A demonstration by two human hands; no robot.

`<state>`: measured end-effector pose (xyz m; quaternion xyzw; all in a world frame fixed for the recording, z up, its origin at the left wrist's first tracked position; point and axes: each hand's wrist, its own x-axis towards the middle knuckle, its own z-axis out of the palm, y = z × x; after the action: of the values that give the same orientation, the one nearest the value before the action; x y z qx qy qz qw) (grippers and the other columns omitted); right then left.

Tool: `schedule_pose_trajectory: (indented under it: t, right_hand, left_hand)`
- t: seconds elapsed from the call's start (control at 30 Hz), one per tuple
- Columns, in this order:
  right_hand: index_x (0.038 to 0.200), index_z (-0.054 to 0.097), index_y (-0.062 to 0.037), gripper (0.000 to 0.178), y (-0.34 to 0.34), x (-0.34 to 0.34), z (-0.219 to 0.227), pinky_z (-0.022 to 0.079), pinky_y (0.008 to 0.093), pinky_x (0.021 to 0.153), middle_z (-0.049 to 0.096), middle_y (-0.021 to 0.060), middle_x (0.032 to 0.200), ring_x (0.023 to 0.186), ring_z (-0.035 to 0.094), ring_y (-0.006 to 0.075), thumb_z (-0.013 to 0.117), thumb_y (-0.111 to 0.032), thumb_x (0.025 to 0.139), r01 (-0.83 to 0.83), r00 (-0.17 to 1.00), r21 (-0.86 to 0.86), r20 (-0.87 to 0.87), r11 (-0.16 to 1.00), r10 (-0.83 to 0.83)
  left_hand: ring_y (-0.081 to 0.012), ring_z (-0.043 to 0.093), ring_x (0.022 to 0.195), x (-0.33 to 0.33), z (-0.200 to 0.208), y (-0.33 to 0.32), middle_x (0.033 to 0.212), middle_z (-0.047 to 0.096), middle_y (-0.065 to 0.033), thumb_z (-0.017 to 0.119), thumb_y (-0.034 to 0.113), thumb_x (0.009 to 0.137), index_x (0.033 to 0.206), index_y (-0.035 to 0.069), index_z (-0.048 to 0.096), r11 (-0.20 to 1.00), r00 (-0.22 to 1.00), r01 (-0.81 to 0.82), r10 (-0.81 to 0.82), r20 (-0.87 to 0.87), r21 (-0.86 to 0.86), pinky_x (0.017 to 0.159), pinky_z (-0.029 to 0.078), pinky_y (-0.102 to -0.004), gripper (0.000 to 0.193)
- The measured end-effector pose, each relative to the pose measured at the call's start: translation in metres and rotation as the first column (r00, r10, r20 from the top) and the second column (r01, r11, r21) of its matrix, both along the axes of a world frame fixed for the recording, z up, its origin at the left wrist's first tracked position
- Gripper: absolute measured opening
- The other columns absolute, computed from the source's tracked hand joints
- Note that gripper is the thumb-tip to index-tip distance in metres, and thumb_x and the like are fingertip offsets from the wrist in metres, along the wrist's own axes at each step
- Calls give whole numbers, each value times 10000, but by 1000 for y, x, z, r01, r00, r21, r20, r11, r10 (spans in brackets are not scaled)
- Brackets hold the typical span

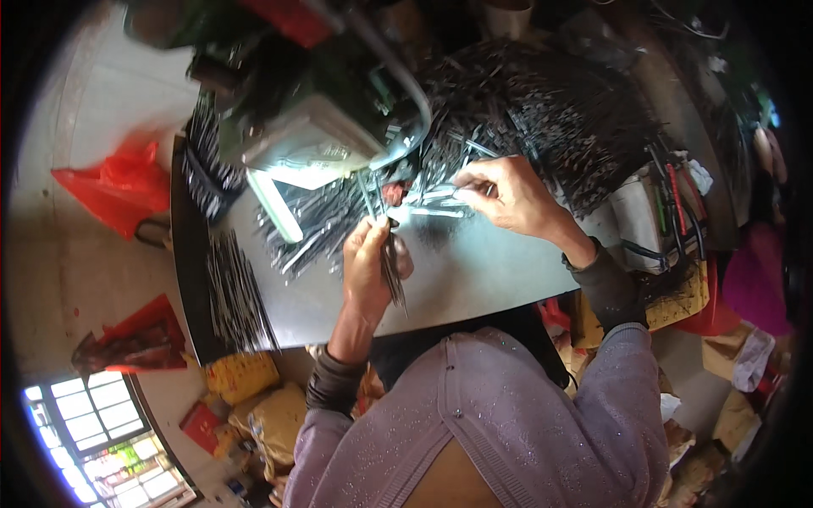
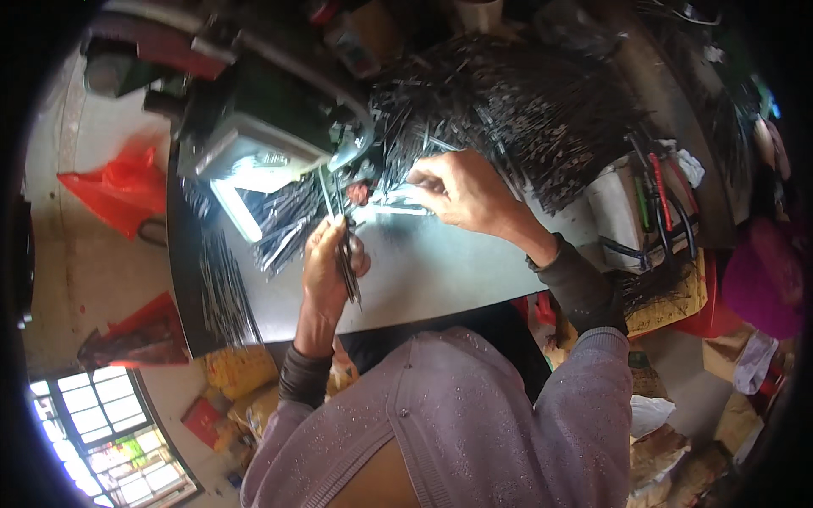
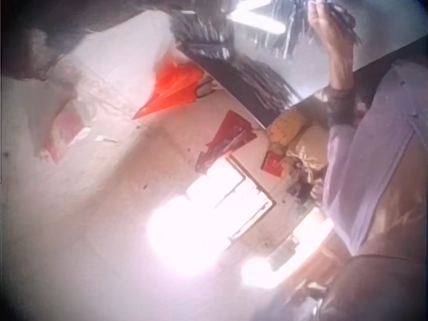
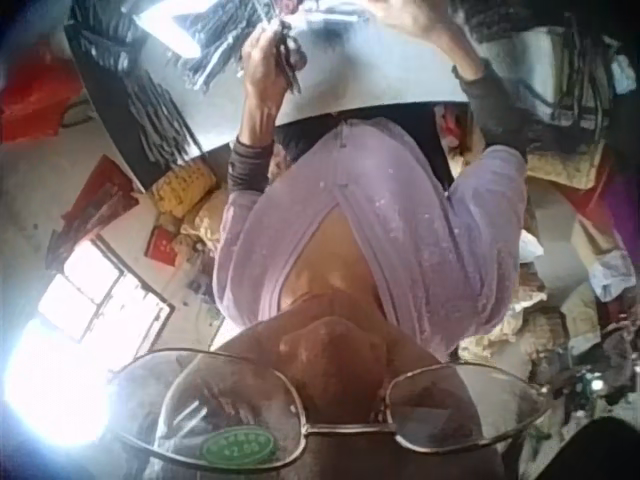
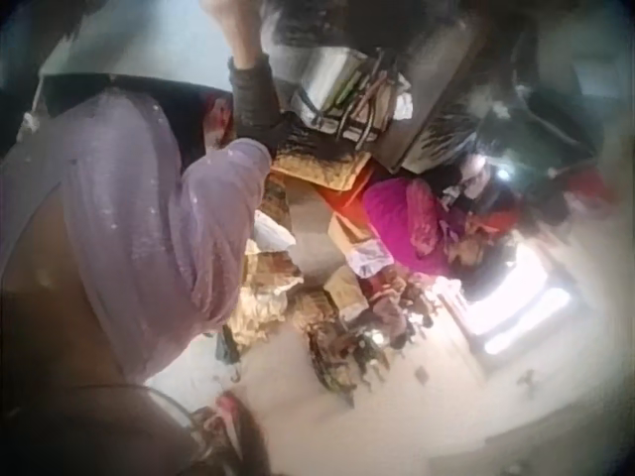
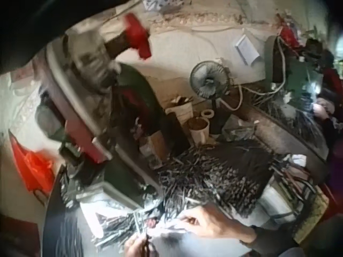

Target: Processing and sorting small metal rods using a fabrication machine at a workbench.

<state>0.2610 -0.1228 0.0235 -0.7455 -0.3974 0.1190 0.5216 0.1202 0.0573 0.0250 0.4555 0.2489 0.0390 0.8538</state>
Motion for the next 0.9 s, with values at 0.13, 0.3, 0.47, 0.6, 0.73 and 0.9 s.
schedule_pose_trajectory:
  t: [0.13,0.3,0.47,0.6,0.73,0.9]
  right_hand:
    - [819,606,4,177,20,-16,-14,472,307,560,590,106,735,627,601,222,677,-98,693,-22,975,-98,217,995,43]
    - [710,564,-21,117,37,-28,-21,461,338,567,522,92,743,703,561,235,644,-88,657,56,835,-222,545,973,76]
    - [648,516,-30,41,44,-32,-33,459,332,559,499,88,725,678,546,221,555,-37,658,113,700,-226,709,968,83]
    - [722,523,-25,95,45,-30,-36,458,328,566,486,85,743,660,540,221,600,-35,666,141,738,-236,672,962,57]
    - [727,505,-27,96,47,-26,-35,468,332,538,478,94,727,632,554,223,600,-39,712,102,788,-212,613,972,51]
    - [752,533,-23,97,50,-28,-30,452,365,572,502,116,746,653,548,287,619,-37,710,87,857,-252,512,964,57]
  left_hand:
    - [-132,418,375,0,4,4,556,516,-62,492,176,882,811,70,465,1000,1000,20,-20,-12,-11,363,307,-260,131]
    - [-124,463,388,-9,10,-5,561,534,-70,500,189,885,847,43,490,997,997,56,-53,-54,47,356,365,-240,152]
    - [-106,470,392,-34,7,-1,562,535,-66,493,203,892,836,32,494,991,996,45,-34,-84,125,358,380,-219,180]
    - [-85,469,408,-45,4,-1,567,532,-51,485,168,896,837,24,506,968,998,17,-1,-64,252,374,387,-204,156]
    - [-77,467,421,-51,-3,-1,573,531,-41,496,150,891,838,17,512,947,999,10,0,-32,322,382,379,-199,144]
    - [-95,478,430,-74,-2,22,565,532,-48,509,175,881,846,21,528,930,989,-95,127,-69,356,395,384,-214,159]
